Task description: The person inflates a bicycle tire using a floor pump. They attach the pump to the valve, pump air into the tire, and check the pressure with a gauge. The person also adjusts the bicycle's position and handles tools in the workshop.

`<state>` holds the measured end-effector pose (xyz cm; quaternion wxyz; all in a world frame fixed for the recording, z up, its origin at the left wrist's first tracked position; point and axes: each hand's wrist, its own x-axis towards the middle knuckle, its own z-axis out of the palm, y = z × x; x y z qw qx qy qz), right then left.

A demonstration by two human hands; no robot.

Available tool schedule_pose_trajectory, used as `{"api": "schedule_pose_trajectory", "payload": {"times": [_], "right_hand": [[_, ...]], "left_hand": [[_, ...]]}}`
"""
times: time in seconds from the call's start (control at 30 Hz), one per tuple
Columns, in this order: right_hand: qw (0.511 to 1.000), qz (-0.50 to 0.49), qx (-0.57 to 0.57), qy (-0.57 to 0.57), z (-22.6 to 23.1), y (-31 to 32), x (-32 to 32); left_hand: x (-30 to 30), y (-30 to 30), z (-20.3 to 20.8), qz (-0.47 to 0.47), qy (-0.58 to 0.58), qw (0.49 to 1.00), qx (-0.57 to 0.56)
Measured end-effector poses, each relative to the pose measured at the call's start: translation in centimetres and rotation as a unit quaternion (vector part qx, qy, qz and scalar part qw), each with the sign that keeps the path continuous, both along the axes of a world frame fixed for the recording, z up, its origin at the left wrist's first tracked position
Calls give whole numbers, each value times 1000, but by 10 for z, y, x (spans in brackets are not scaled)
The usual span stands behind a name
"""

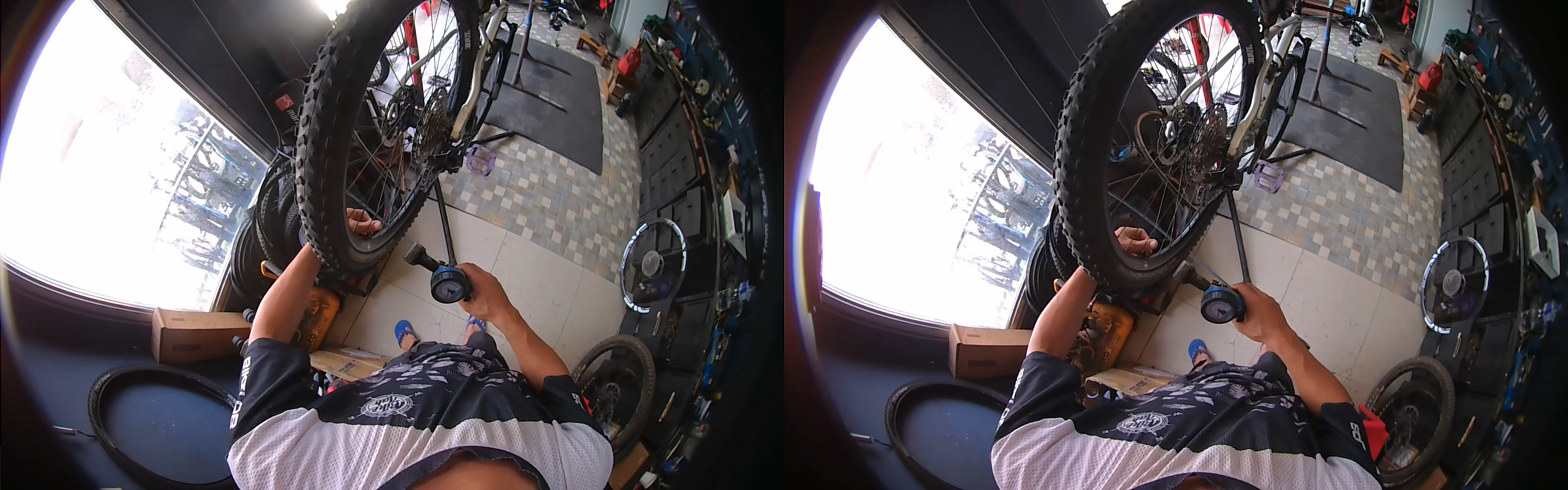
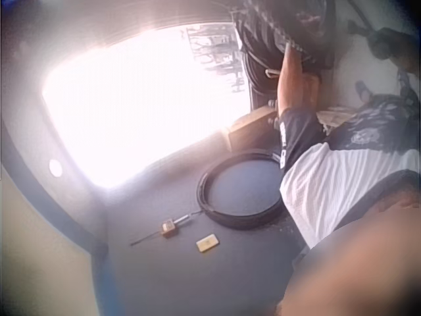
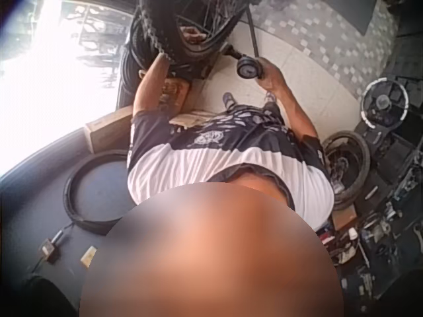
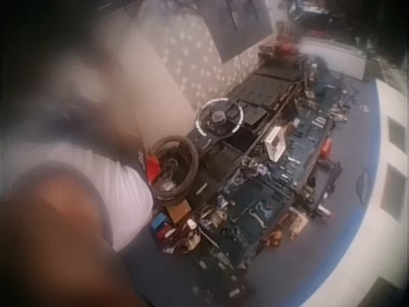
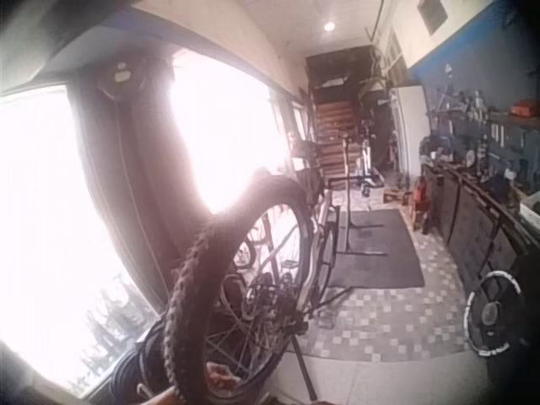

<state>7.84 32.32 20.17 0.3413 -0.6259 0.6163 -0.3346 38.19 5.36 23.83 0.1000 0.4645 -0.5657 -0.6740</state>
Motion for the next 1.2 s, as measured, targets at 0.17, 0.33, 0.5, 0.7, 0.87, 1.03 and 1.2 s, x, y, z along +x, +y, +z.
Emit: {"api": "schedule_pose_trajectory", "payload": {"times": [0.17, 0.33, 0.5, 0.7, 0.87, 1.03, 1.2], "right_hand": [[1000, -5, -5, 2, -7, -5, 2], [999, -20, 33, 36, -15, -25, 6], [998, -26, 42, 36, -18, -30, 9], [998, -23, 57, 25, -19, -28, 11], [998, -24, 53, 20, -28, -24, 9], [997, -21, 70, 18, -31, -22, 8], [998, -20, 59, 19, -30, -23, 8]], "left_hand": [[5, -14, -13, -11, 45, 998, 49], [-1, -8, 12, -34, -50, 998, 8], [-8, 11, 53, -21, 99, 989, 110], [-1, 2, 40, 2, 33, 994, 103], [1, -7, 28, -27, 45, 991, 127], [5, -14, 23, -54, 41, 989, 131], [-4, -13, 15, -5, -7, 1000, 0]]}}
